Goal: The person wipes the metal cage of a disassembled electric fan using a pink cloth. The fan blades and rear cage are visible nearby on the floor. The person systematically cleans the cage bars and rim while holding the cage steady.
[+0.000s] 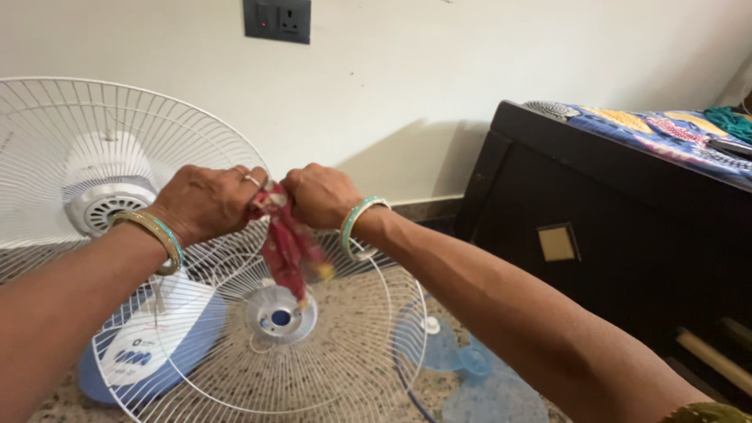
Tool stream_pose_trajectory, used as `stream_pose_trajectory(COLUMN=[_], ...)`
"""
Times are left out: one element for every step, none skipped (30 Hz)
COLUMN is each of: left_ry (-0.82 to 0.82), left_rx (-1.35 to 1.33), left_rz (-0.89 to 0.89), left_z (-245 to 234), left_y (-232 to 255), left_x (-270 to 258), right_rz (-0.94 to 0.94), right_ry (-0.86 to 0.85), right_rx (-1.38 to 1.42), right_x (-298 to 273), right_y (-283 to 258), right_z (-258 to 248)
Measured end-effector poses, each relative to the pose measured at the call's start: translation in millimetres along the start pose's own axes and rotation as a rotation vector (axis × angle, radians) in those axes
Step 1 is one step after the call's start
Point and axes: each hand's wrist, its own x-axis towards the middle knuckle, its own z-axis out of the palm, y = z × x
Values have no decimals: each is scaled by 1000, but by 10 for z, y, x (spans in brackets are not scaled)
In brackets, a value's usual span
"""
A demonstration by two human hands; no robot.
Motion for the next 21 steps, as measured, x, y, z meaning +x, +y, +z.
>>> stream_pose_trajectory(left_ry=[-22,-8,7,21,-131,-279,-427,-425,-423,-419,-432,-444,-456,-478,-500,-523,-467,-410,-353,-362,-370], left_rx=[8,-8,-25,-40,-11,20,51,45,40,35,27,17,7,-18,-44,-68,-44,-22,0,24,47], left_rz=[-6,-26,-45,-66,-152,-237,-324,-356,-387,-417,-445,-472,-501,-520,-539,-559,-503,-447,-390,-316,-242], left_z=[1,15,30,37,40,38,31,24,15,17,33,53,75,105,138,160,180,202,206,209,221], left_y=[-64,-117,-171,-231,-289,-349,-404,-438,-461,-470,-463,-445,-425,-407,-396,-396,-386,-357,-334,-293,-222], left_x=[-25,-72,-127,-199,-282,-362,-444,-541,-637,-696,-724,-738,-737,-704,-649,-605,-565,-508,-460,-399,-307], right_rz=[-22,-43,-63,-61,-60,-58,-5,51,106,116,125,135,120,107,94,90,86,84,77,71,65], right_ry=[20,38,55,46,37,30,2,-29,-61,-65,-69,-74,-60,-47,-34,-24,-14,-4,0,3,6], right_rx=[14,30,45,65,85,103,107,112,117,122,126,130,107,84,61,61,61,60,53,47,40], right_x=[22,34,42,44,26,18,18,-3,-16,-25,-30,-32,-29,-31,-32,-31,-37,-52,-57,-59,-57], right_y=[21,40,60,88,137,191,234,278,310,333,351,361,365,374,382,377,367,364,352,332,304], right_z=[-20,-30,-40,-60,-94,-138,-177,-208,-229,-244,-252,-253,-243,-229,-212,-181,-143,-110,-74,-36,2])
